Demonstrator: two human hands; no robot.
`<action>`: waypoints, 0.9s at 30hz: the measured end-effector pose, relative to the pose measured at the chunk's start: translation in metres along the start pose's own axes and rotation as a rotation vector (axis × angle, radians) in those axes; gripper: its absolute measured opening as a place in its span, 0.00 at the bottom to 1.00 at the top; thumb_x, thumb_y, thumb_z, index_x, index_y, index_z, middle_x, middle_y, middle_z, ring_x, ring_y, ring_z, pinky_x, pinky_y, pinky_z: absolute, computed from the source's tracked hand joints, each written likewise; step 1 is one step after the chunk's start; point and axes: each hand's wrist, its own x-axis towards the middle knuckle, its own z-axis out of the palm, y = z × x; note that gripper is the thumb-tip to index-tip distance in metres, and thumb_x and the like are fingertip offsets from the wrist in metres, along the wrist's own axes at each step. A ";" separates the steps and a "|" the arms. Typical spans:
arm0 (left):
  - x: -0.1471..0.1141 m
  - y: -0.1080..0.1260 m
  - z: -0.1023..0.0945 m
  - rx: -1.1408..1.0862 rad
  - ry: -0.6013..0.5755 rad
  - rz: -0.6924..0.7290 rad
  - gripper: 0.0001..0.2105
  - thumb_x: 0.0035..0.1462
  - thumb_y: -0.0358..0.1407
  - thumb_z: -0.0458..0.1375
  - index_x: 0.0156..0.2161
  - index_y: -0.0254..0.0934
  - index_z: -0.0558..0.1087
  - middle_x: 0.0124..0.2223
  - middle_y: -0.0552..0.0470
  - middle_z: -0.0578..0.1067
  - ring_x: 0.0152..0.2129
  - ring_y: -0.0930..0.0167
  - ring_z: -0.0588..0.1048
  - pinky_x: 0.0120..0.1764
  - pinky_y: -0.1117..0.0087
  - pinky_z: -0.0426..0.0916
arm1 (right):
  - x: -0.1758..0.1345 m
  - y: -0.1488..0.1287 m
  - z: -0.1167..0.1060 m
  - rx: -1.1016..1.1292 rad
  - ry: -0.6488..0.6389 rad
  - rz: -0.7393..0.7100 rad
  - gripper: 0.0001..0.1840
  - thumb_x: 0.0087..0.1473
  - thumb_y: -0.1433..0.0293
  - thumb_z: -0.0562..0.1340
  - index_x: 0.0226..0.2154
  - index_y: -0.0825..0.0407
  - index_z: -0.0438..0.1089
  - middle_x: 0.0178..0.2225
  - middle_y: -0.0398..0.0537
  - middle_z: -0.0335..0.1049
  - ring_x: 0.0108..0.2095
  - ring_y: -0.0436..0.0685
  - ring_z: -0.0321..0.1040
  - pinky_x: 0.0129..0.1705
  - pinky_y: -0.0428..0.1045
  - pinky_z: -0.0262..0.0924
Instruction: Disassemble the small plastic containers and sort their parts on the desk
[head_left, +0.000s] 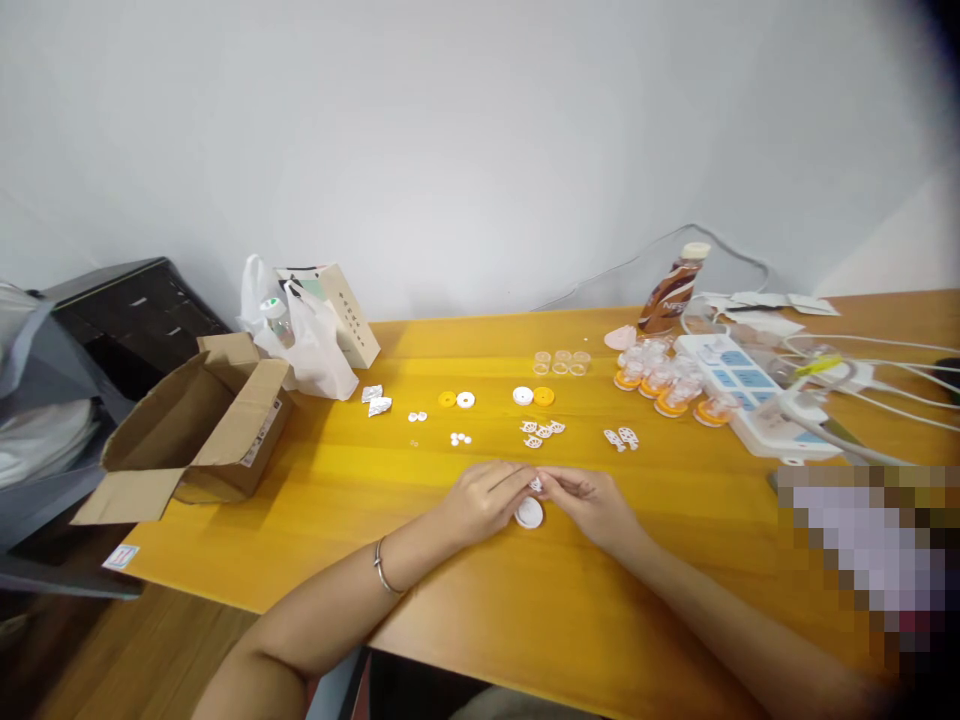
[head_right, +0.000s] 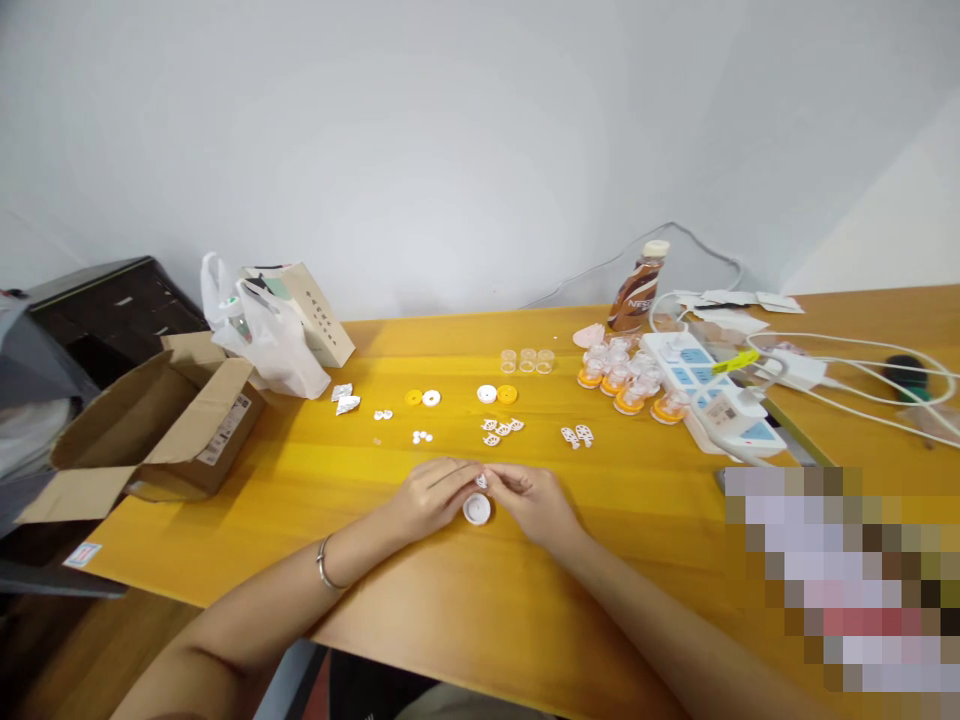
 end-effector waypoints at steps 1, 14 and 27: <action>0.000 -0.001 0.001 0.012 0.005 0.005 0.12 0.60 0.32 0.49 0.47 0.36 0.69 0.42 0.44 0.75 0.36 0.68 0.74 0.41 0.65 0.70 | -0.001 0.000 0.000 -0.024 -0.001 -0.012 0.15 0.52 0.58 0.58 0.38 0.46 0.75 0.34 0.43 0.77 0.35 0.60 0.72 0.41 0.55 0.67; 0.003 0.001 -0.001 -0.280 0.114 -0.167 0.11 0.57 0.35 0.54 0.45 0.35 0.71 0.37 0.45 0.76 0.34 0.70 0.74 0.40 0.68 0.70 | 0.003 -0.003 0.000 0.145 0.044 0.098 0.17 0.49 0.54 0.60 0.33 0.49 0.75 0.31 0.46 0.76 0.30 0.58 0.72 0.40 0.56 0.68; 0.006 -0.005 0.004 -0.726 0.179 -0.501 0.12 0.52 0.38 0.59 0.40 0.33 0.73 0.38 0.46 0.77 0.34 0.70 0.75 0.42 0.67 0.70 | 0.004 -0.008 0.002 0.220 0.087 0.035 0.22 0.42 0.54 0.66 0.35 0.49 0.62 0.27 0.44 0.73 0.30 0.53 0.71 0.38 0.51 0.65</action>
